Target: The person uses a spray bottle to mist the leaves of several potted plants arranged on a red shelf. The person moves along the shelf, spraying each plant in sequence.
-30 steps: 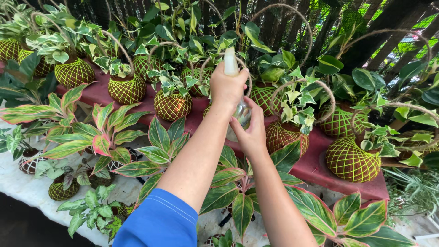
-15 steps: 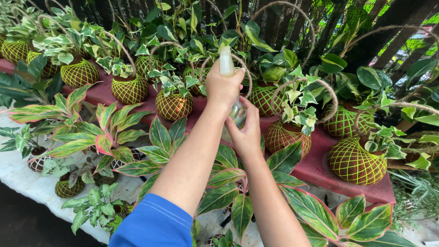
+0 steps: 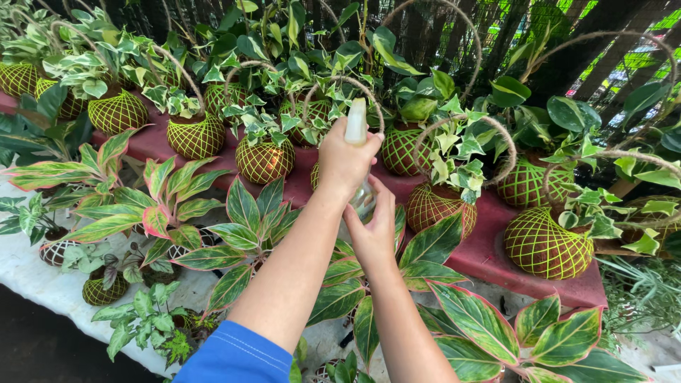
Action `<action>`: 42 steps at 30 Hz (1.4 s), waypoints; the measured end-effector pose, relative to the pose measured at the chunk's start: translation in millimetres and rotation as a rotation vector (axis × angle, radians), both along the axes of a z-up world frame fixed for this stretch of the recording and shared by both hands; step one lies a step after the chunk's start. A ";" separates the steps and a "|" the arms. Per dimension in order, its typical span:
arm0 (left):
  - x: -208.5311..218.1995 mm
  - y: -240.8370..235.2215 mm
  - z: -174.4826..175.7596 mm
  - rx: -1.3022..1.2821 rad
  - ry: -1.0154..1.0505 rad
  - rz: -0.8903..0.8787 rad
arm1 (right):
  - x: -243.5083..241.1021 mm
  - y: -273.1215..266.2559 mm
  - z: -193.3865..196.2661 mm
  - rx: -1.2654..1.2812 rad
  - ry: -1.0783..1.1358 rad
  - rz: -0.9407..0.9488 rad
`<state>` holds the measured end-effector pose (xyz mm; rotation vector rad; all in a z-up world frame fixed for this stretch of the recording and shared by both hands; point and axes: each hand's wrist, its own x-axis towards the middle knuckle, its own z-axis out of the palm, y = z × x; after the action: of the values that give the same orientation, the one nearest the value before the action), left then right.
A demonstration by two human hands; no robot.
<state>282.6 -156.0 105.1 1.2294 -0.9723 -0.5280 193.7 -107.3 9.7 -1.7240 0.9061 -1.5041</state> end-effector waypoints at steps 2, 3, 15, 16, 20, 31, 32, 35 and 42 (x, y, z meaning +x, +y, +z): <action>-4.6 6.8 -2.8 0.039 -0.088 0.003 | -2.4 6.0 -5.6 0.036 -0.003 -0.014; -6.6 9.8 -4.1 0.058 -0.132 0.006 | -3.2 9.2 -8.8 0.053 -0.004 -0.019; -27.7 12.0 -33.4 0.230 -0.298 0.091 | -15.1 17.2 -48.7 0.248 -0.098 0.003; -29.7 10.1 -34.7 0.225 -0.332 0.074 | -16.2 14.8 -49.7 0.257 -0.117 -0.003; -36.1 4.4 -34.9 0.227 -0.415 -0.002 | -17.8 13.7 -48.3 0.237 -0.151 -0.041; -31.5 3.5 -25.6 -0.011 -0.399 -0.062 | -19.0 18.9 -18.3 0.121 -0.074 -0.077; -29.7 3.1 -22.1 0.005 -0.417 -0.016 | -17.5 19.3 -16.2 0.097 -0.058 -0.084; -21.9 8.7 -12.8 0.048 -0.214 0.026 | -12.5 16.2 -7.0 -0.008 -0.024 -0.089; -4.3 10.8 10.8 -0.219 -0.038 0.072 | -5.5 0.2 18.9 -0.212 0.040 -0.022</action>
<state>278.3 -145.2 115.9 1.0761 -0.9869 -0.3327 188.1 -107.1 28.5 -1.9063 0.8117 -1.6344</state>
